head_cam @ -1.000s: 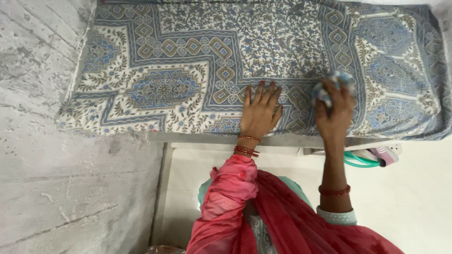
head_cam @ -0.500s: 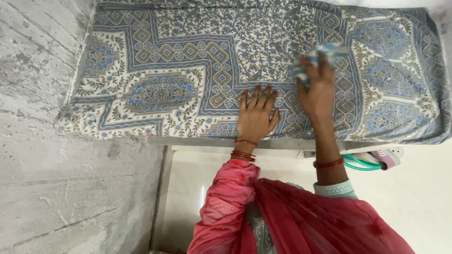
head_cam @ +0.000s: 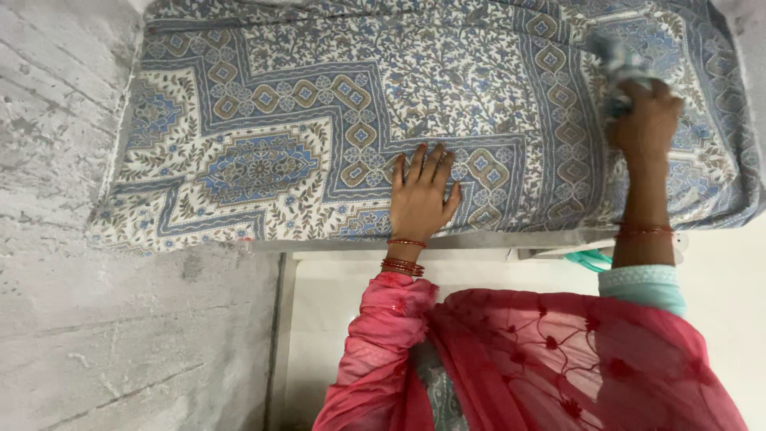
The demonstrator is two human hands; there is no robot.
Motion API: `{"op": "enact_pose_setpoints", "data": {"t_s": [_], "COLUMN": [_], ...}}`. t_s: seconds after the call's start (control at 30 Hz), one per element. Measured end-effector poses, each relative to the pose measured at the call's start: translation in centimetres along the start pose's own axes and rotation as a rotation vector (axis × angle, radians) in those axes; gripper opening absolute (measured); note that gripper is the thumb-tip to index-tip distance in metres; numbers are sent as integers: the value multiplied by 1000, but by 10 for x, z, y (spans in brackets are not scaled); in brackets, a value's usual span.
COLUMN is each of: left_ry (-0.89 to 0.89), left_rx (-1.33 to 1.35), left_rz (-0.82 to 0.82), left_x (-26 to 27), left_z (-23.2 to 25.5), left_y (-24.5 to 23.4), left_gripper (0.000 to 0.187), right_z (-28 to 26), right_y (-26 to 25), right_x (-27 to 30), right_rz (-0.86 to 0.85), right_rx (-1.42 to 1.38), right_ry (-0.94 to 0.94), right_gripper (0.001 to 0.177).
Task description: The person wipes a patterned fabric-covered surface with a small cloth, moving the cloth back and forth across the surface. The person uses both hands to hold and move the cloth while cleaning the surface.
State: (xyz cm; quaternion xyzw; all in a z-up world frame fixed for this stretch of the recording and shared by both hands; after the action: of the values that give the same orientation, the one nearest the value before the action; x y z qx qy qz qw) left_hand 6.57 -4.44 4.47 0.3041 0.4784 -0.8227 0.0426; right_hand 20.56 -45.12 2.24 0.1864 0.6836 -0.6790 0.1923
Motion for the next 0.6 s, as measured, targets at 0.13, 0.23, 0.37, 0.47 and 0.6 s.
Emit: {"op": "enact_pose_setpoints", "data": {"t_s": [0.13,0.23,0.37,0.47,0.6], "left_ry": [2,6,17,17,15], "left_rx": [-17,-9,-8,-7,-33], "left_rz": [2,14,29,12,8], "left_x": [-2,0,0,0,0], "left_z": [-1,1,1,2,2], "left_y": [0,0,-4,-2,-2], "left_gripper": [49,48,49,49,48], "right_z": [74,29,-55,-52,-19], "right_y": [-33,-57,-72,-84,-114], "right_x": [69,105,116,123,136], "right_rz": [48,111,88,57,144], "right_rx": [189,20,-143,-88,-3], "right_ry": [424,312,-3,43,259], "right_gripper": [53,43,48,44,45]}}
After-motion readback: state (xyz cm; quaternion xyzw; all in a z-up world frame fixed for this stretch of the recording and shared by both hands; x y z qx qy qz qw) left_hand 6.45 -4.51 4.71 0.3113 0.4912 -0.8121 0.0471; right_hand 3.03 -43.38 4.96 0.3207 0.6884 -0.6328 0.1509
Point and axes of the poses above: each hand's wrist, its own x-axis away from the middle knuckle, its own y-axis out of the palm, z = x × y, the point moved 9 cm from there along -x, towards the middle knuckle, and after that the axes turned 6 degrees about x, right-handed, at the moved point
